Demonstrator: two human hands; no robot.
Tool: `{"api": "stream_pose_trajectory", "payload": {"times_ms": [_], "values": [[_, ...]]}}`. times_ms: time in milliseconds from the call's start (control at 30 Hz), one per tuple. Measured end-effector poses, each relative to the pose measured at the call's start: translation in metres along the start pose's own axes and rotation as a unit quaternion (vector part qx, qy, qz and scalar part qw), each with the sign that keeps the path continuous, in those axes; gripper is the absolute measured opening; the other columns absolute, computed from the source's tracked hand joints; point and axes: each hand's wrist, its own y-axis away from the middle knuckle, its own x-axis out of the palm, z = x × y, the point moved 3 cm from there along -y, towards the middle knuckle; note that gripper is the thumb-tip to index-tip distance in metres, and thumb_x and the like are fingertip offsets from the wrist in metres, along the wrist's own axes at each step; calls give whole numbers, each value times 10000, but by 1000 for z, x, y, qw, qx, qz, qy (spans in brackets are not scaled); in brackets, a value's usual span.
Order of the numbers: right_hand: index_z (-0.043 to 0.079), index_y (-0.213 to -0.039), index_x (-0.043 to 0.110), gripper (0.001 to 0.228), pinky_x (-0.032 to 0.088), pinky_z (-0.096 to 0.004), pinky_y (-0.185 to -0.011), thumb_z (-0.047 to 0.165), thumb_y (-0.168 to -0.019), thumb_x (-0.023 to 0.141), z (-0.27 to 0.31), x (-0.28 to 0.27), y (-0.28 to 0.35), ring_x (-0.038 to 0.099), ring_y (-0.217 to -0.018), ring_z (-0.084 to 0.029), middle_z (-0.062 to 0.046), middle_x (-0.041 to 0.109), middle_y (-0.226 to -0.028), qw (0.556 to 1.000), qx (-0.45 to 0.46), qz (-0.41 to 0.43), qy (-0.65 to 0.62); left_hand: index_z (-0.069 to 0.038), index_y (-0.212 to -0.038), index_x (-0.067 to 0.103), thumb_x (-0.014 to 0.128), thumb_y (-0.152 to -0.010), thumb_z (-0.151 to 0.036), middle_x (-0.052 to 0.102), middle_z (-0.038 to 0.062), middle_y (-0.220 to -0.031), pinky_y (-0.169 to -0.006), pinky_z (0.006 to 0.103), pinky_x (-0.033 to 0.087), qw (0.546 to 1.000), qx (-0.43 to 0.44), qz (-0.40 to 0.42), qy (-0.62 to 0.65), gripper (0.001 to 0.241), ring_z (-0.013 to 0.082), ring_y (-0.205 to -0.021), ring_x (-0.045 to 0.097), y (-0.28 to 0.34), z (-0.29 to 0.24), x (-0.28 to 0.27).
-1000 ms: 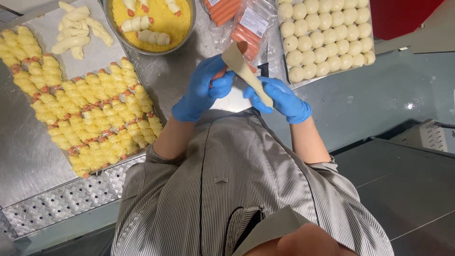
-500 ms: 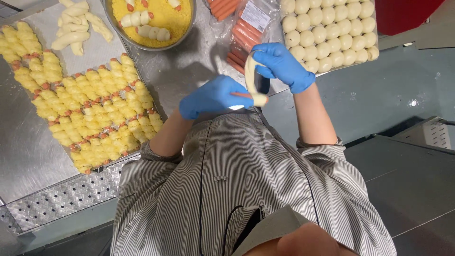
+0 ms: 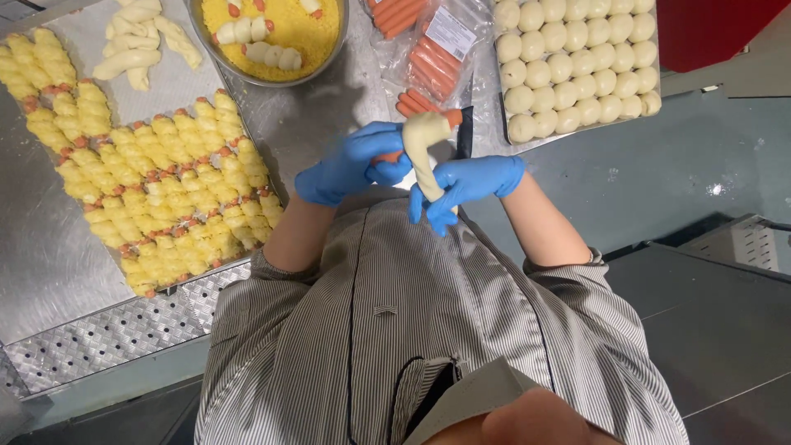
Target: Wrapping processed sausages in strips of dough and coating them in breadcrumbs to prepare sausage rolls.
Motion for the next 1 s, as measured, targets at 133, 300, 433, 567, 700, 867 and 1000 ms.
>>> {"api": "stream_pose_trajectory", "payload": {"times_ms": [133, 300, 433, 567, 700, 867, 1000], "values": [[2, -1136, 703, 237, 539, -287, -695, 79, -915, 667, -37, -53, -5, 672, -767, -138, -61, 724, -967, 993, -41, -52, 95, 37, -1140, 639, 563, -997, -167, 633, 55, -855, -720, 293, 507, 906, -218, 145, 333, 261, 123, -768, 612, -30, -24, 10], [158, -1211, 713, 418, 560, -336, -758, 53, -810, 661, 58, -32, 26, 725, -811, -256, -124, 748, -945, 819, -144, -388, 398, -133, -1017, 768, 672, -963, -218, 682, 143, -824, -661, 427, 471, 948, -85, 184, -247, 139, 316, -741, 636, 16, 63, 39], [183, -1286, 679, 395, 522, -386, -625, 147, -899, 755, 69, 3, 25, 692, -659, -322, -153, 709, -794, 700, -95, -507, 493, -48, -1088, 727, 639, -978, -137, 684, 106, -826, -607, 443, 472, 856, -48, -40, -513, 167, 302, -729, 658, 3, 53, 15], [42, -1518, 419, 669, 507, -394, -614, 178, -938, 724, 49, 6, 20, 655, -623, -338, -179, 664, -751, 731, -77, -533, 419, 0, -1234, 664, 572, -1056, -135, 668, 138, -970, -677, 402, 488, 949, -206, -130, -201, 242, 294, -786, 644, -9, 30, -13], [35, -1532, 423, 612, 533, -378, -664, 200, -990, 654, -1, -14, -5, 657, -657, -307, -166, 661, -741, 928, -21, -311, 206, -30, -1279, 633, 512, -1091, -131, 677, 97, -1146, -819, 338, 559, 977, -188, -56, 83, 246, 189, -948, 660, 7, 37, -8], [63, -1442, 572, 424, 551, -419, -831, 101, -1026, 649, -61, -62, -8, 676, -906, -362, -218, 693, -1033, 928, -212, -210, 222, 1, -1215, 688, 665, -987, -116, 640, 209, -1209, -805, 354, 552, 995, -47, 88, 21, 258, 244, -996, 653, -3, -1, 5], [125, -1472, 586, 634, 579, -400, -751, 115, -850, 711, 18, -45, 1, 737, -812, -303, -137, 734, -945, 804, -94, -399, 431, -27, -1001, 713, 714, -942, -194, 709, 124, -875, -687, 395, 548, 988, -136, 69, -26, 177, 236, -770, 689, 10, 19, 20]]}}
